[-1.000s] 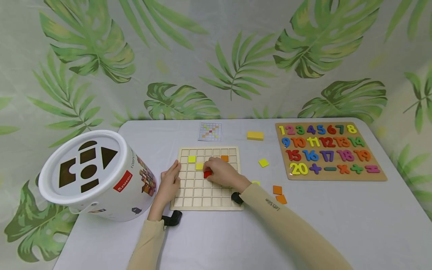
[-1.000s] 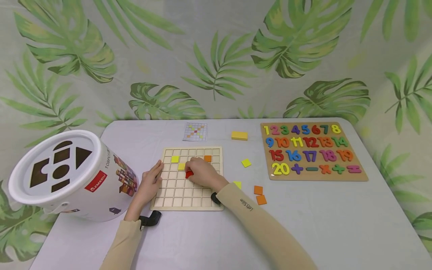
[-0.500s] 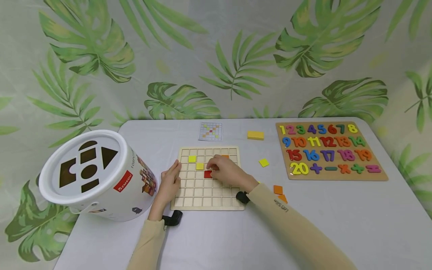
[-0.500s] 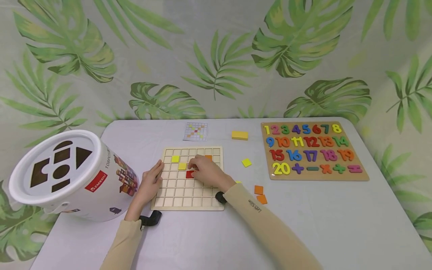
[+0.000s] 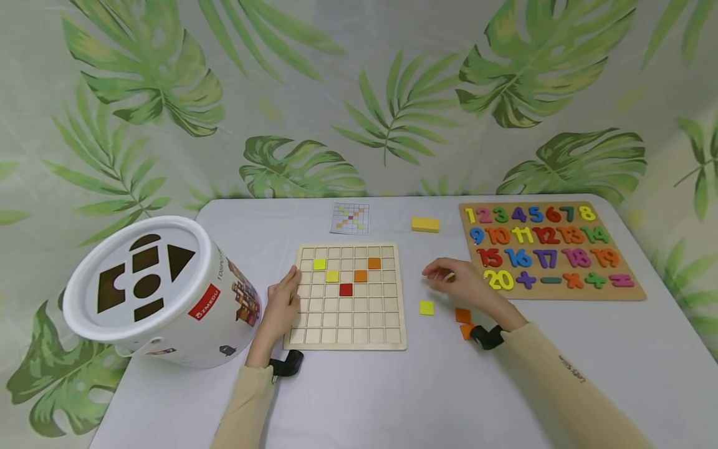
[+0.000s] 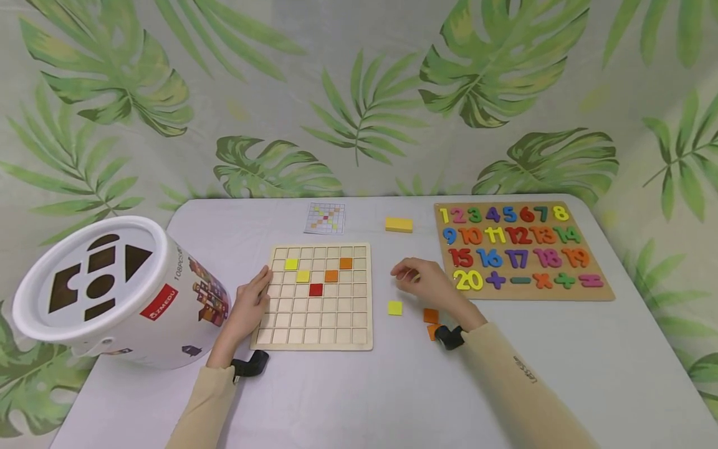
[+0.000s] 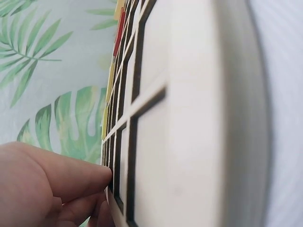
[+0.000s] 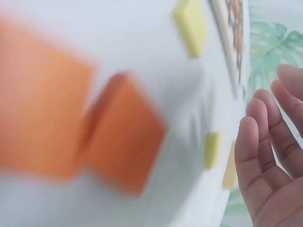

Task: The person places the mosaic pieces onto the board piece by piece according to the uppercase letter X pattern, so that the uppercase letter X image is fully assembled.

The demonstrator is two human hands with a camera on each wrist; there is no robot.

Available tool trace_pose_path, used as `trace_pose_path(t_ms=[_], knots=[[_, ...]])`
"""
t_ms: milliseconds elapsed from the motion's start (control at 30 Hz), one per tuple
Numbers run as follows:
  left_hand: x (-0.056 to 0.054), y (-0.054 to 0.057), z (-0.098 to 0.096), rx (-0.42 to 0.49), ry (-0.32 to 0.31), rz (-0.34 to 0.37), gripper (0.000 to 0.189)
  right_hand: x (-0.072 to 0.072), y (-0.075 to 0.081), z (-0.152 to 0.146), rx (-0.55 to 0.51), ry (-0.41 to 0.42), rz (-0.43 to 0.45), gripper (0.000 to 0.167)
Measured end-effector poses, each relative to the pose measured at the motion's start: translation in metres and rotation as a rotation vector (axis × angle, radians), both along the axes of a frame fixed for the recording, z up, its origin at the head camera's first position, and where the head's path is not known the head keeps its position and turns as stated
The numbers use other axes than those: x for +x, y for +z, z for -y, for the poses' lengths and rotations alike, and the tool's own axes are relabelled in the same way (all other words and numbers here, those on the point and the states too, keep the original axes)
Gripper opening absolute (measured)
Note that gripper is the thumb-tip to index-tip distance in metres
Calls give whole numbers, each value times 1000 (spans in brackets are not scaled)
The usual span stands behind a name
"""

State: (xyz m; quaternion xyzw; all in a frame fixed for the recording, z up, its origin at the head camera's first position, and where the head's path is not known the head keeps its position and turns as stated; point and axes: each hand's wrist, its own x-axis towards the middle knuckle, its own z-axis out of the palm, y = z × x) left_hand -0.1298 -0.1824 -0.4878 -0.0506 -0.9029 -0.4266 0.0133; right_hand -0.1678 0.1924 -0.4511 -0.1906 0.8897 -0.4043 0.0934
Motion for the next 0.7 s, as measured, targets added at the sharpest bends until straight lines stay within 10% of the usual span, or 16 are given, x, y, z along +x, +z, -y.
trace_pose_path(t_ms=[267,700], knots=[[1,0,1,-1,-3,-11,48,27,-10,-41,48,-9,77,18],[0,0,1,3,-4,7,49,53,-16,-43,167,-41,-38,21]])
